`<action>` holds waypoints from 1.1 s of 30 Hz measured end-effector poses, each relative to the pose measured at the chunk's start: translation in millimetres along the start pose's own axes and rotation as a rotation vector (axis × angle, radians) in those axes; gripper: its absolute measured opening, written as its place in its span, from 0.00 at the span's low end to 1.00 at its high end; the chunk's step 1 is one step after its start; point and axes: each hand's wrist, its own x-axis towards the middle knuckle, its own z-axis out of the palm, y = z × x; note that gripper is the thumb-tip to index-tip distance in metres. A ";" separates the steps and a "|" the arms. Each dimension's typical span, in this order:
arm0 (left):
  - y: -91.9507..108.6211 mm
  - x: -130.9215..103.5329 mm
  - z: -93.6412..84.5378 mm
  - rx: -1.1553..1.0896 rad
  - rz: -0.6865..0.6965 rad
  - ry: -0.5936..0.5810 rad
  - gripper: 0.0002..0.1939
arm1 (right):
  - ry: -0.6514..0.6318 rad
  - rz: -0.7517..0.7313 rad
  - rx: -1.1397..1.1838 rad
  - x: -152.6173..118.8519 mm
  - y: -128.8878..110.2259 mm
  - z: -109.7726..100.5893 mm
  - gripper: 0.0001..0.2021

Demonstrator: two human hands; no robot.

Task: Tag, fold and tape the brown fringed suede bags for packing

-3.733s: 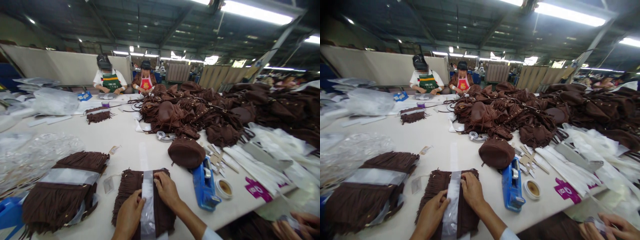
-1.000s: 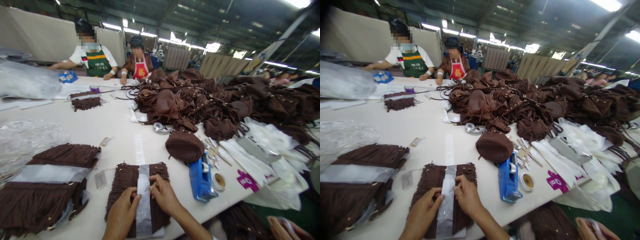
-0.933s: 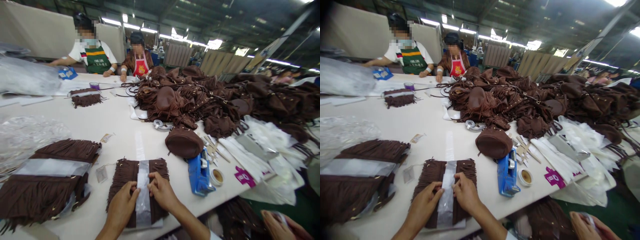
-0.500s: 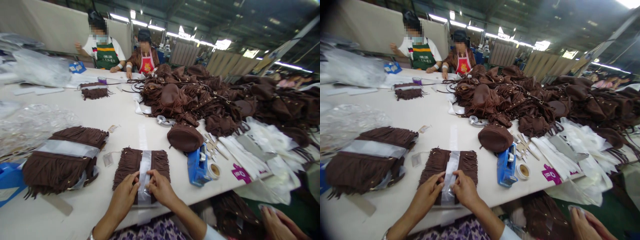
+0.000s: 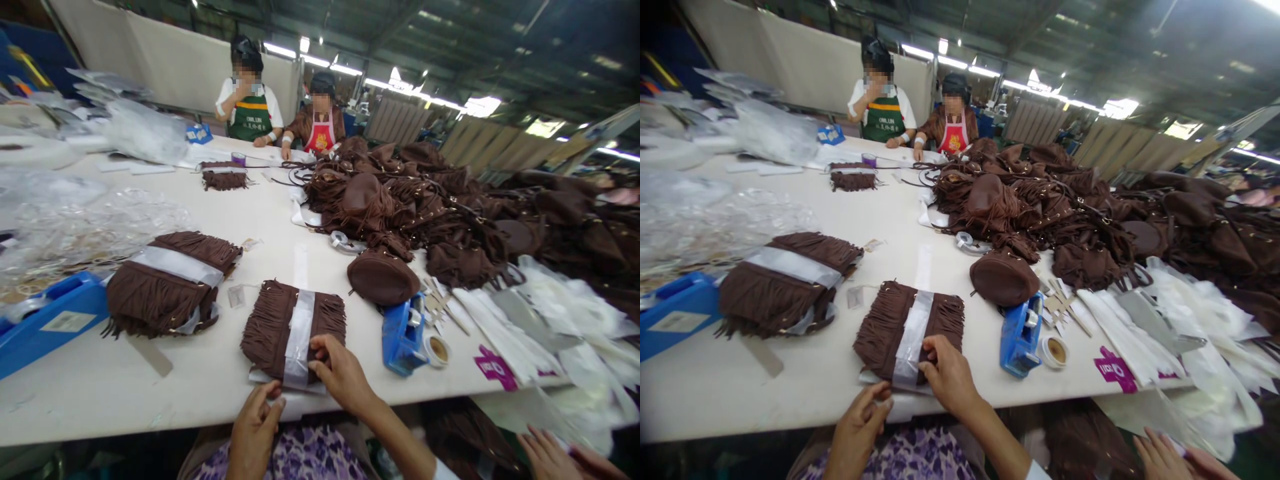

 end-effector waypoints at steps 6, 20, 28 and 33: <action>2.4 4.6 8.2 0.019 0.007 0.023 0.24 | -0.032 -0.306 -0.414 -43.1 15.4 -10.9 0.20; 9.9 -2.1 6.8 0.319 0.207 0.116 0.16 | 0.082 -0.484 -0.704 -30.0 49.5 -1.4 0.13; -5.7 2.2 6.5 0.504 0.332 0.165 0.15 | 0.075 -0.462 -0.683 -29.7 46.8 -4.6 0.12; -17.3 9.6 1.3 0.581 0.388 0.133 0.13 | 0.092 -0.456 -0.680 -28.9 46.7 -4.1 0.12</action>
